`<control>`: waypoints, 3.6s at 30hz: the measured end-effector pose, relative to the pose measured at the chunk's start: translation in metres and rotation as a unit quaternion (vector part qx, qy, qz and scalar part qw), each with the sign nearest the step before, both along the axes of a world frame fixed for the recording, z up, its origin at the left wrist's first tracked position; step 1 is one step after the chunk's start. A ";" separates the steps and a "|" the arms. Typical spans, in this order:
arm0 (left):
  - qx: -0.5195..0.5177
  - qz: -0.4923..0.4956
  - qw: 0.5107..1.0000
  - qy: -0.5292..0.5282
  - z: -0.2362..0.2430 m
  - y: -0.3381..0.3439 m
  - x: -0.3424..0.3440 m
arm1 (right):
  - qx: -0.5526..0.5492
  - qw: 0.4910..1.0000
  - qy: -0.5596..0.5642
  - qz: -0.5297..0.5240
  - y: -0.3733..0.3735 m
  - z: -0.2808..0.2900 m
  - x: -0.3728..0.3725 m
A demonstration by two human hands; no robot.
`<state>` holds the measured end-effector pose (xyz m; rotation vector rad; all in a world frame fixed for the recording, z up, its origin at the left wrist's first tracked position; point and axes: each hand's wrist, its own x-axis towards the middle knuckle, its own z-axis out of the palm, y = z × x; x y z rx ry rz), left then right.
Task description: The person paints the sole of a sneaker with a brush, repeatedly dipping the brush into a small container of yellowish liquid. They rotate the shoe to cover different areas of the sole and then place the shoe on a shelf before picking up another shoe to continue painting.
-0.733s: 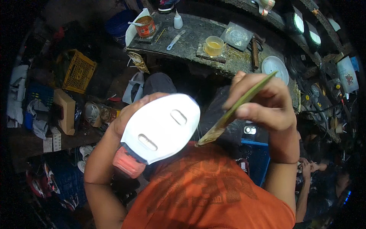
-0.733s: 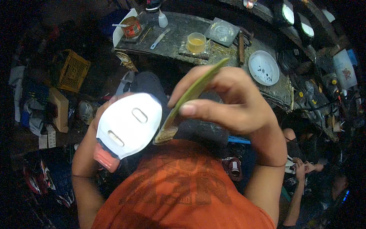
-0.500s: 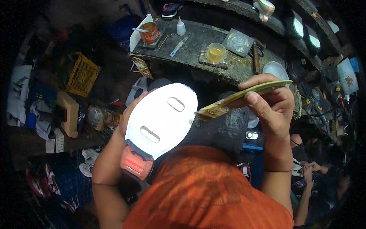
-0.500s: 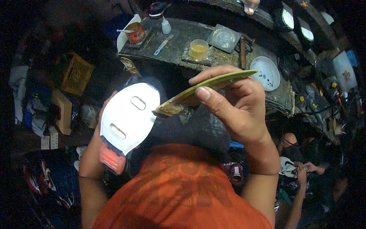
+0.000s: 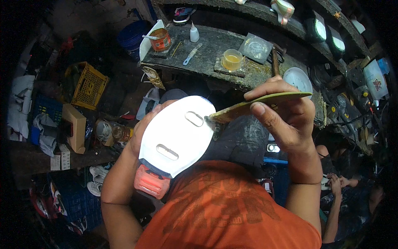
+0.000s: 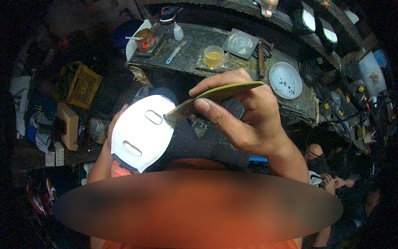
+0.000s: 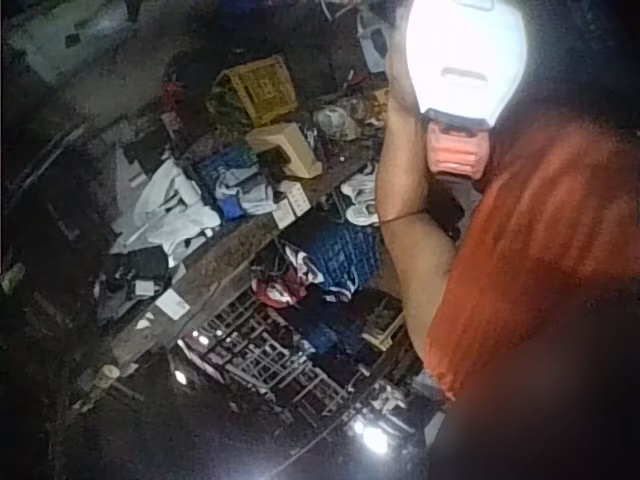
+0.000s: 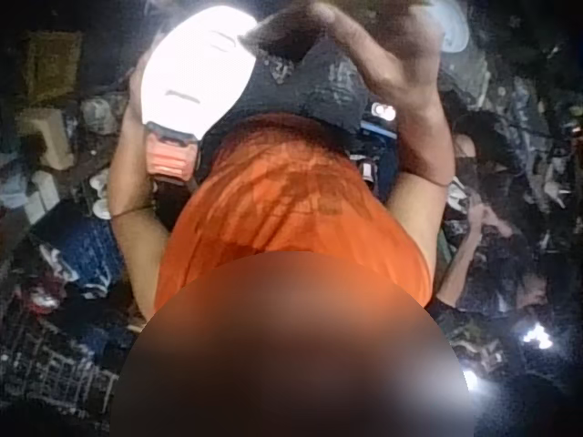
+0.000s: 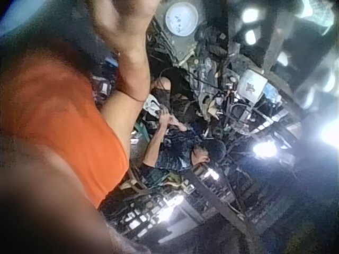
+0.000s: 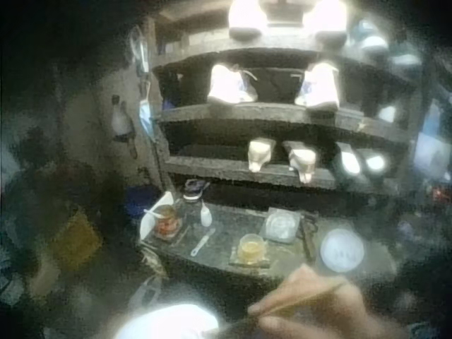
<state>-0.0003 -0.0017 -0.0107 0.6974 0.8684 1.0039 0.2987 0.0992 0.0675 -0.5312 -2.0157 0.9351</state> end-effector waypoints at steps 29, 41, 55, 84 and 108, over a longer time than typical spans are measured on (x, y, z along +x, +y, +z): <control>0.184 0.121 0.972 -0.076 -0.023 -0.005 0.045 | 0.017 0.984 0.138 -0.116 -0.025 -0.018 -0.025; 0.210 0.175 0.960 -0.067 -0.037 -0.008 0.045 | 0.111 0.987 0.091 -0.075 -0.019 -0.010 -0.024; 0.235 0.190 0.953 0.000 -0.036 -0.005 0.051 | 0.104 0.988 0.098 -0.053 -0.028 -0.009 -0.030; 0.313 0.262 0.912 0.048 -0.033 0.003 0.064 | 0.140 0.986 0.081 -0.034 -0.028 -0.007 -0.030; 0.222 0.284 0.930 0.077 -0.028 -0.005 0.081 | 0.126 0.988 0.079 -0.038 -0.028 -0.010 -0.027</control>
